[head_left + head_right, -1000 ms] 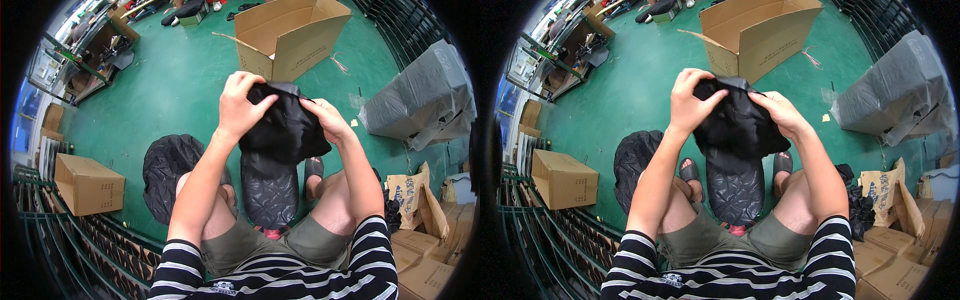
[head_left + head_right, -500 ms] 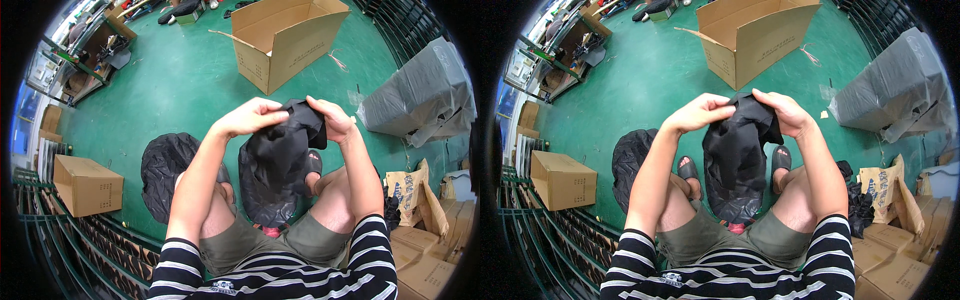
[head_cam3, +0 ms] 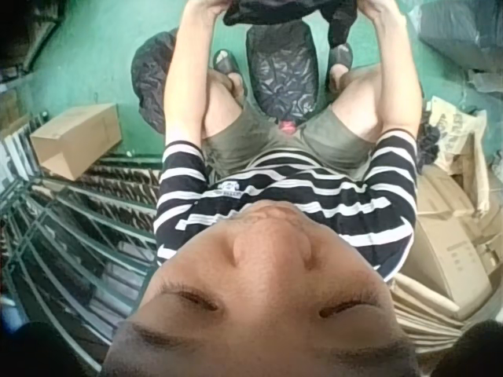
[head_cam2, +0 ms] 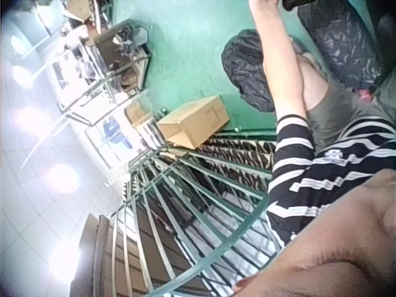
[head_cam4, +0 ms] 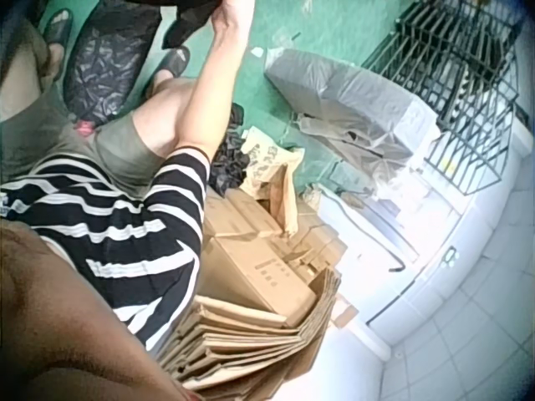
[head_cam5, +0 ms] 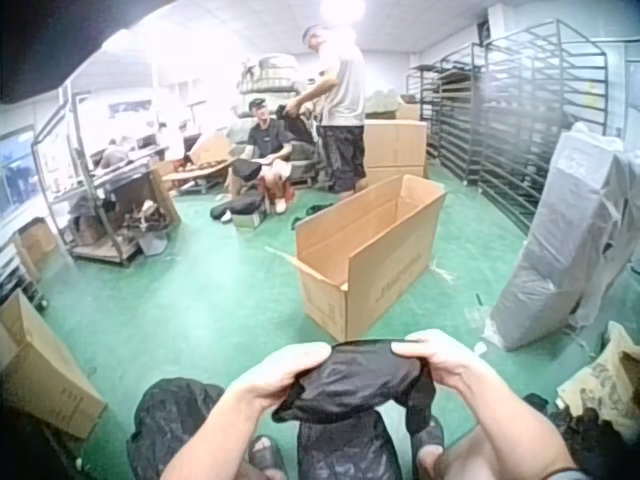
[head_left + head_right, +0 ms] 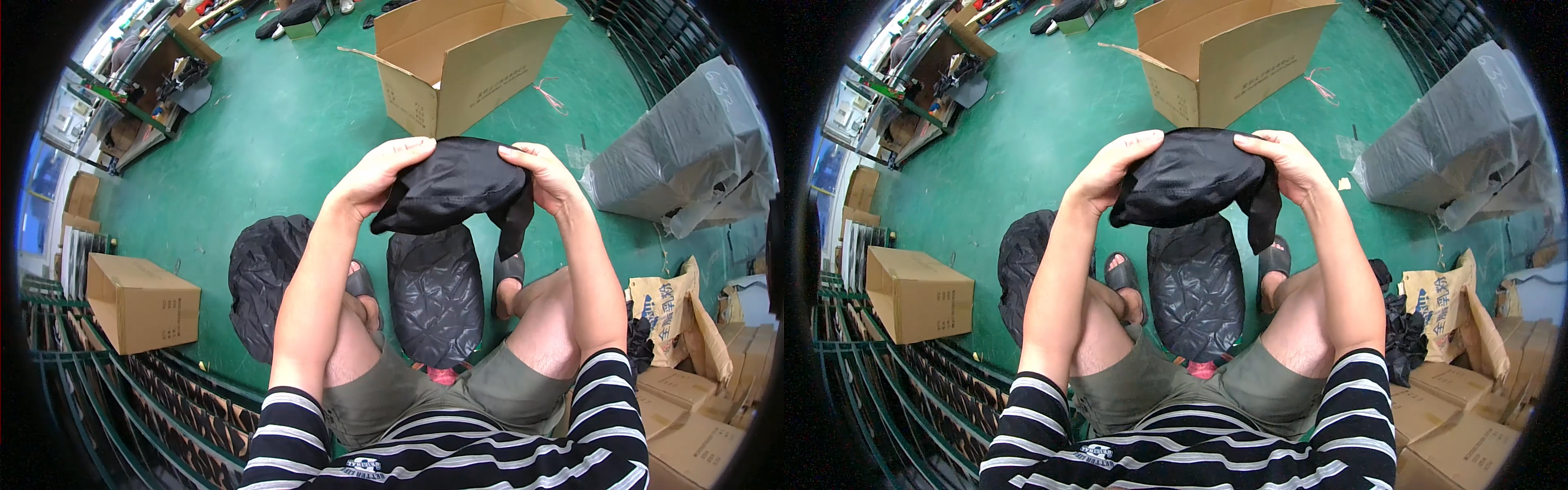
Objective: Inspecting and flipping black fabric covers in a warehouse environment.
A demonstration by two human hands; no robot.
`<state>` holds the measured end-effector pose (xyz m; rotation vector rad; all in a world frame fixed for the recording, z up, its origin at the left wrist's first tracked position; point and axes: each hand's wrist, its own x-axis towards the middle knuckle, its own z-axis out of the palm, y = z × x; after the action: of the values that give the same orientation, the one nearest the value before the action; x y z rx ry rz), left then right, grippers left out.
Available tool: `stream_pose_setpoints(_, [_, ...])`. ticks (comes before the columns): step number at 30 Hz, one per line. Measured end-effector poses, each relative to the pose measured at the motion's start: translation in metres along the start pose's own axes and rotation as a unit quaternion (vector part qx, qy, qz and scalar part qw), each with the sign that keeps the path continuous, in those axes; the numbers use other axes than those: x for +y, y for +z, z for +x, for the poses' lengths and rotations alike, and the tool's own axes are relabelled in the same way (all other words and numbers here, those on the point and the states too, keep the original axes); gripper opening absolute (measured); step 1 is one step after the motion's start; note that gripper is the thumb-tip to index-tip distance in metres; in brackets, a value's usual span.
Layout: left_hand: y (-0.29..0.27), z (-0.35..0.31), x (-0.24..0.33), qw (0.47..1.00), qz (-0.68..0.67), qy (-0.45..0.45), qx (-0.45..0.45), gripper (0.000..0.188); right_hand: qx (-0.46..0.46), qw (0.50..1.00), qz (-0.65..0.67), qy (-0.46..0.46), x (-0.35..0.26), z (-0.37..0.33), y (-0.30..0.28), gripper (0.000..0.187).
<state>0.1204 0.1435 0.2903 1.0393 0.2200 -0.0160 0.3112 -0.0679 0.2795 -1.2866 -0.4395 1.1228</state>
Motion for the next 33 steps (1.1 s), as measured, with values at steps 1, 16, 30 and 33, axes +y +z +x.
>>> stream_pose_setpoints(1, [0.010, -0.004, 0.003, 0.998, -0.056, 0.012, 0.038, 0.030, 0.030, 0.999, 0.016, -0.006, 0.002, 0.003, 0.000, 0.020])
stream_pose_setpoints(16, [0.001, 0.006, -0.015, 0.990, -0.090, -0.012, -0.108, 0.045, 0.279, 0.885, -0.249, -0.277, 0.021, 0.016, 0.013, 0.031])
stream_pose_setpoints(30, [0.018, 0.014, -0.035, 0.987, -0.119, -0.058, -0.088, 0.046, 0.121, 0.987, 0.064, -0.083, 0.020, 0.013, 0.036, 0.028])
stream_pose_setpoints(33, [0.033, 0.018, -0.038, 0.998, 0.009, -0.023, -0.051, 0.045, 0.173, 0.972, 0.018, -0.159, 0.029, 0.019, 0.017, 0.028])
